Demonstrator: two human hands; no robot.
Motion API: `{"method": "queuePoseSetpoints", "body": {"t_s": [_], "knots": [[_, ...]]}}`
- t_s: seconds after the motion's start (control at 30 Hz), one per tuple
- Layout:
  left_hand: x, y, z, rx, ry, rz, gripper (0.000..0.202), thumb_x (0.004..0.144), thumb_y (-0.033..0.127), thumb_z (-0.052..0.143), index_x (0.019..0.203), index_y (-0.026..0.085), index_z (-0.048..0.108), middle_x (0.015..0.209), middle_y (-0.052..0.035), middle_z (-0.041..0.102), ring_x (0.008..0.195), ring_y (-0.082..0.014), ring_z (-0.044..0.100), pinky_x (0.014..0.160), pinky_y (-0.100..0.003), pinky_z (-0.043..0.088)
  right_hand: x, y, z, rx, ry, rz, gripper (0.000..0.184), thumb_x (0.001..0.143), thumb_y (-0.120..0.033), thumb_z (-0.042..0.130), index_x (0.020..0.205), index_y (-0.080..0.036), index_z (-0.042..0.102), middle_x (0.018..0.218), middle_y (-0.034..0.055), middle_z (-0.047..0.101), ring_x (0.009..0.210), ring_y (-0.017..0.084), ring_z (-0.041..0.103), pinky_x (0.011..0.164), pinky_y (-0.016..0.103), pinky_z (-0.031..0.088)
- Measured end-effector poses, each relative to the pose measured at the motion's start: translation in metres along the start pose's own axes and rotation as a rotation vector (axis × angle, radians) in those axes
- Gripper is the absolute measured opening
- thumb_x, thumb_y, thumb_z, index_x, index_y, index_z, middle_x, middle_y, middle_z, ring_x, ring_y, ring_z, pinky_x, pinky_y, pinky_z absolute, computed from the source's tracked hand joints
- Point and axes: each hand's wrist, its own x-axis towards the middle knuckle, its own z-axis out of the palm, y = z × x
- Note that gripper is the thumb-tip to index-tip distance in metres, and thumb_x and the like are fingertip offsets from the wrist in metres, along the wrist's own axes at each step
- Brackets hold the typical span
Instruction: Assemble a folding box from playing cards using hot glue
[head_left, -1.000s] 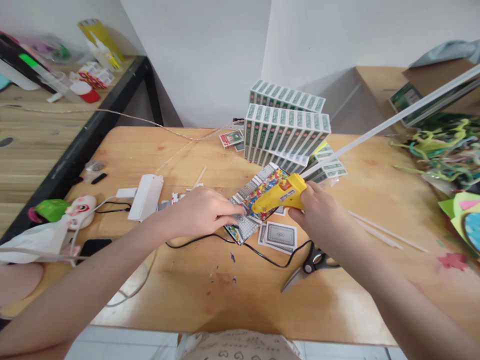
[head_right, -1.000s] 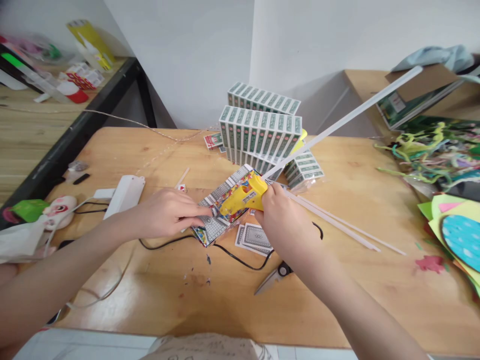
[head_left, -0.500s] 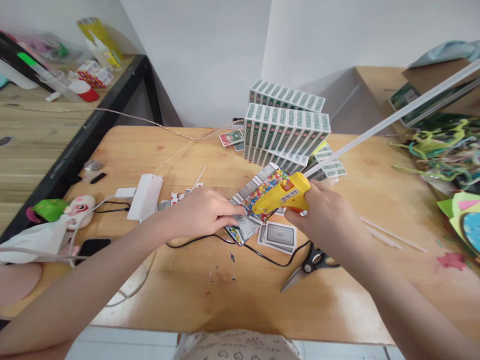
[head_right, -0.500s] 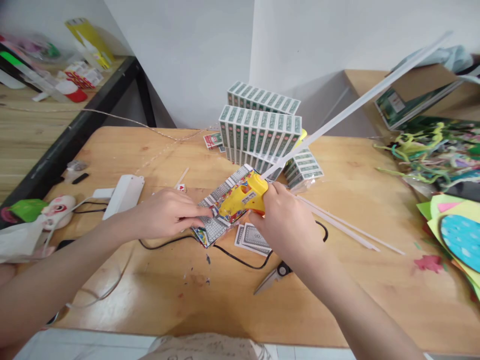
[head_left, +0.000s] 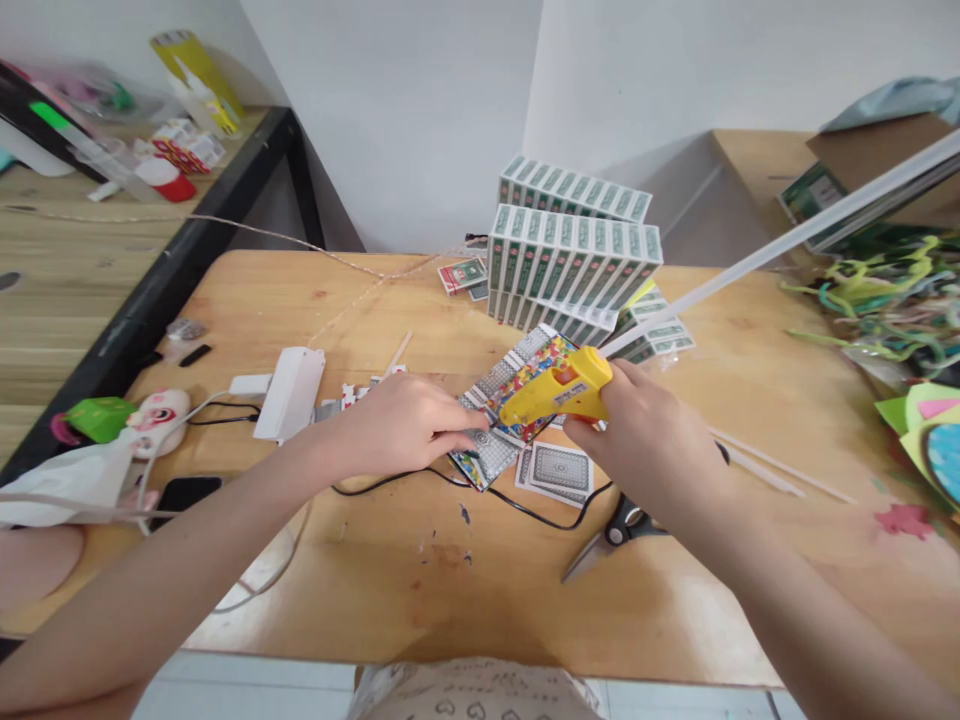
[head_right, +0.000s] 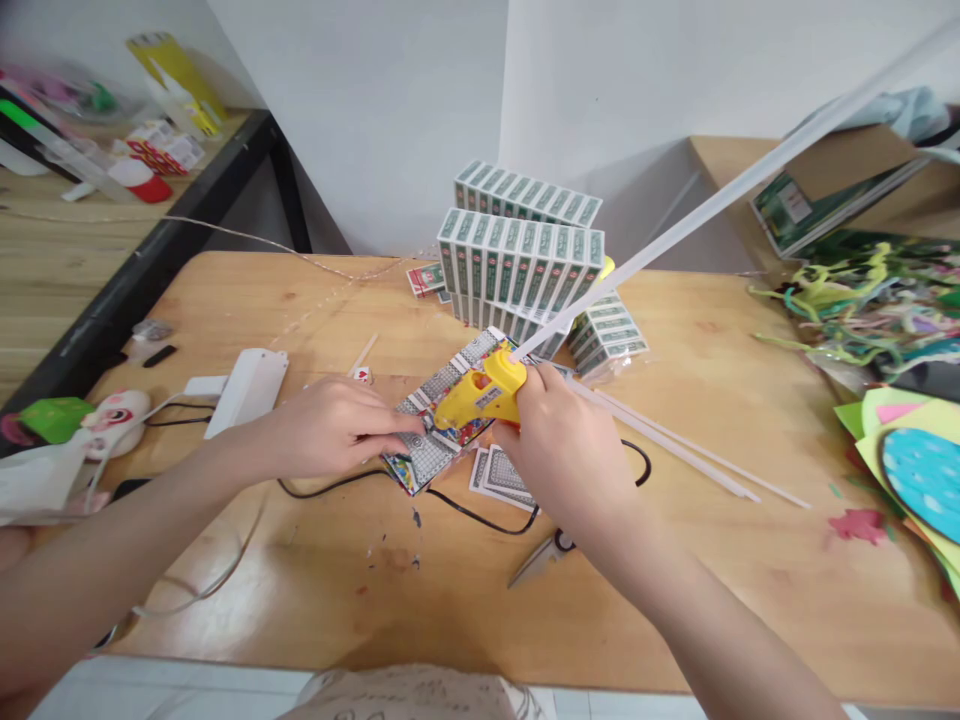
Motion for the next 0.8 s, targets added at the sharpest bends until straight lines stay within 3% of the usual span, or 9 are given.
{"method": "queuePoseSetpoints", "body": {"t_s": [0.3,0.53,0.8], "knots": [[-0.0005,-0.0004,0.0001,-0.003,-0.001,-0.008,0.021,0.089,0.030,0.057,0.106,0.029,0.071,0.078,0.0028,0.076,0.063,-0.0133,0.065,0.058,-0.025,0.039,-0.0023,0.0018,-0.0008,-0.053,0.073,-0.089,0.012,0.079,-0.025,0.052,0.080,-0.015,0.058,0.086,0.0086,0.064,0.063,0.018,0.058,0.050,0.028,0.029],[0.0004,0.0017,-0.0005,0.007,0.014,0.001,0.020,0.089,0.032,0.058,0.102,0.028,0.072,0.072,0.0023,0.074,0.061,-0.0133,0.064,0.056,-0.025,0.038,0.0009,0.0042,-0.0019,-0.055,-0.001,0.009,0.014,0.081,-0.027,0.050,0.080,-0.016,0.058,0.087,0.0063,0.063,0.058,0.015,0.055,0.049,0.027,0.028],[0.0009,0.0016,-0.0014,-0.003,0.009,-0.005,0.019,0.088,0.031,0.059,0.102,0.027,0.072,0.076,0.0021,0.075,0.062,-0.0135,0.064,0.057,-0.025,0.038,0.0007,0.0010,-0.0028,-0.027,-0.027,0.008,0.015,0.081,-0.028,0.050,0.083,-0.016,0.058,0.087,0.0058,0.063,0.063,0.017,0.057,0.051,0.027,0.032]]}}
